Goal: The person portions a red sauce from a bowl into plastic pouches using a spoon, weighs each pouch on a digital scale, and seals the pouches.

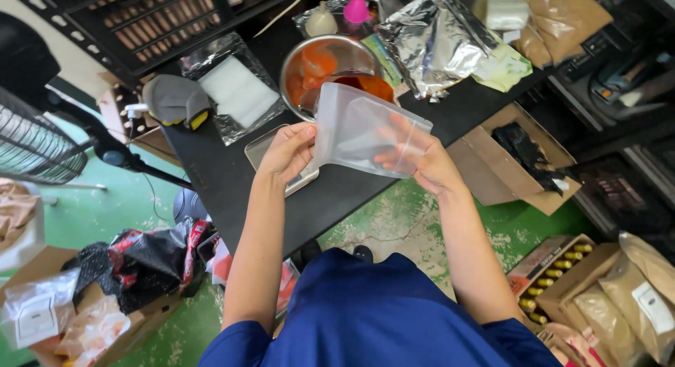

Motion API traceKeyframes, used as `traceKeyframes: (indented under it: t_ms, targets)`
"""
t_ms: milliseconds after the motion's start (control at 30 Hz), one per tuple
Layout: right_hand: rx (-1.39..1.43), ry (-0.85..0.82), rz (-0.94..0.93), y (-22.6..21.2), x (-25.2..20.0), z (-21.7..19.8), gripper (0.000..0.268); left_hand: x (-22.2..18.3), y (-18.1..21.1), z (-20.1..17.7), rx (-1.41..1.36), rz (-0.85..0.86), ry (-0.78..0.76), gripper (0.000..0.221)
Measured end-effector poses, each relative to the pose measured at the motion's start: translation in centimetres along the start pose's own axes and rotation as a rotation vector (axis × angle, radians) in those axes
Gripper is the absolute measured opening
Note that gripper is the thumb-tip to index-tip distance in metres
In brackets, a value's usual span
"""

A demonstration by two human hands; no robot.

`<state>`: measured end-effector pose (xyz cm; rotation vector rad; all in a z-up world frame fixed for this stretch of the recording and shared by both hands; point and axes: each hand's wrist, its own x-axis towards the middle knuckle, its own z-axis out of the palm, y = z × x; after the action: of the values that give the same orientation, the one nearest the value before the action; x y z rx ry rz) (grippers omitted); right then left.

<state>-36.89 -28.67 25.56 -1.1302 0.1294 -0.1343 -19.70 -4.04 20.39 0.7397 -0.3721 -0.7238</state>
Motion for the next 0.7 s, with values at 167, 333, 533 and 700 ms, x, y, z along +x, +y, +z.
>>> traceKeyframes:
  t_ms: [167,333,533,700]
  targets:
    - [0.016,0.035,-0.038,-0.1,-1.1,-1.3,0.063,1.8,-1.5,0.4,0.03,-0.03,0.047,0.018]
    - [0.032,0.076,-0.051,-0.1,-1.9,-2.1,0.063,1.7,0.8,3.0,0.351,0.006,0.222,0.014]
    - [0.065,0.067,-0.003,0.0,-1.7,-1.5,0.069,2.3,1.6,1.0,0.675,0.126,0.126,0.03]
    - [0.039,0.116,-0.002,0.3,-1.0,-0.1,0.062,1.6,1.2,4.0,1.275,0.503,0.452,0.023]
